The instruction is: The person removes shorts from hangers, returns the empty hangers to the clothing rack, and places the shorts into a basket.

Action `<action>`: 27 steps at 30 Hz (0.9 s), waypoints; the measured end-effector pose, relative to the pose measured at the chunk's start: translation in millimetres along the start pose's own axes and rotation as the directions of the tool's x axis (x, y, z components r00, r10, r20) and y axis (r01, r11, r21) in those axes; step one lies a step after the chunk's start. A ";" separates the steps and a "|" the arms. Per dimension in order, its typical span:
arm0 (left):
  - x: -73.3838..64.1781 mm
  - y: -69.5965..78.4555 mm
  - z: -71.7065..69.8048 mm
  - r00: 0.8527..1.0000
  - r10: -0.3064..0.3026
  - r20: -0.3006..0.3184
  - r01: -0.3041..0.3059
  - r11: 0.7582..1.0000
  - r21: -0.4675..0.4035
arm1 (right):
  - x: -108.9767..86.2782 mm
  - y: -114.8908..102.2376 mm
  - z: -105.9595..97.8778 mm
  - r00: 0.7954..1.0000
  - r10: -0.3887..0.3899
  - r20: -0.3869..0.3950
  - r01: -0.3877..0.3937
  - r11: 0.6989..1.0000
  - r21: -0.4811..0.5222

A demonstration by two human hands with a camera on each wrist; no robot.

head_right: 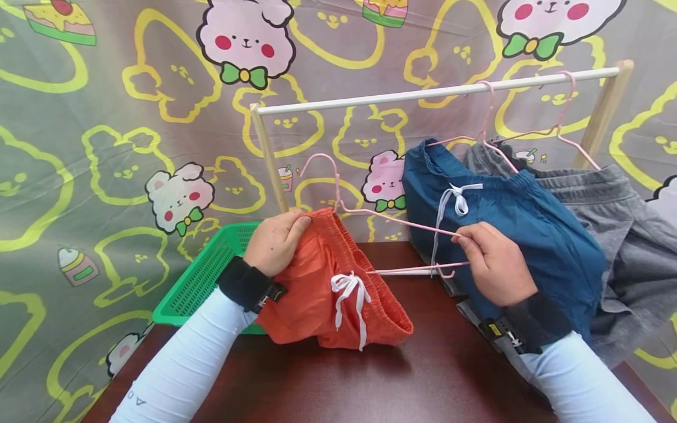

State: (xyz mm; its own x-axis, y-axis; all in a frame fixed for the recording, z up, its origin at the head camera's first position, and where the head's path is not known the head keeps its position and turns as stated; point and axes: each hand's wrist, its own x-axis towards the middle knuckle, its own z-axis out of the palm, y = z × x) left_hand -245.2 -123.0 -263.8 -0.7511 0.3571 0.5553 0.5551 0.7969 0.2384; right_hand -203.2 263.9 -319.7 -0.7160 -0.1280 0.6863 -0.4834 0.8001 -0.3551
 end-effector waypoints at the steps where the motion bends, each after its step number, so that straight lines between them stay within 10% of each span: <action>1: -0.1 -0.6 -0.6 1.000 -0.001 0.001 0.001 1.000 -0.004 | 0.0 0.0 -0.7 1.000 0.001 -0.001 -0.001 1.000 0.000; 27: -26.4 -35.5 -12.8 0.991 -0.103 0.083 0.094 0.990 0.101 | -4.6 11.0 -15.0 0.998 0.053 -0.045 -0.053 0.999 -0.004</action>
State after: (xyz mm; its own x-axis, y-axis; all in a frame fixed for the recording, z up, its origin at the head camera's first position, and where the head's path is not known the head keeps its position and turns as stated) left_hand -240.5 -167.0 -276.7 -0.8310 0.3125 0.4603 0.4432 0.8719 0.2083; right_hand -197.7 282.0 -317.2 -0.7170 -0.0586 0.6946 -0.4426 0.8081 -0.3887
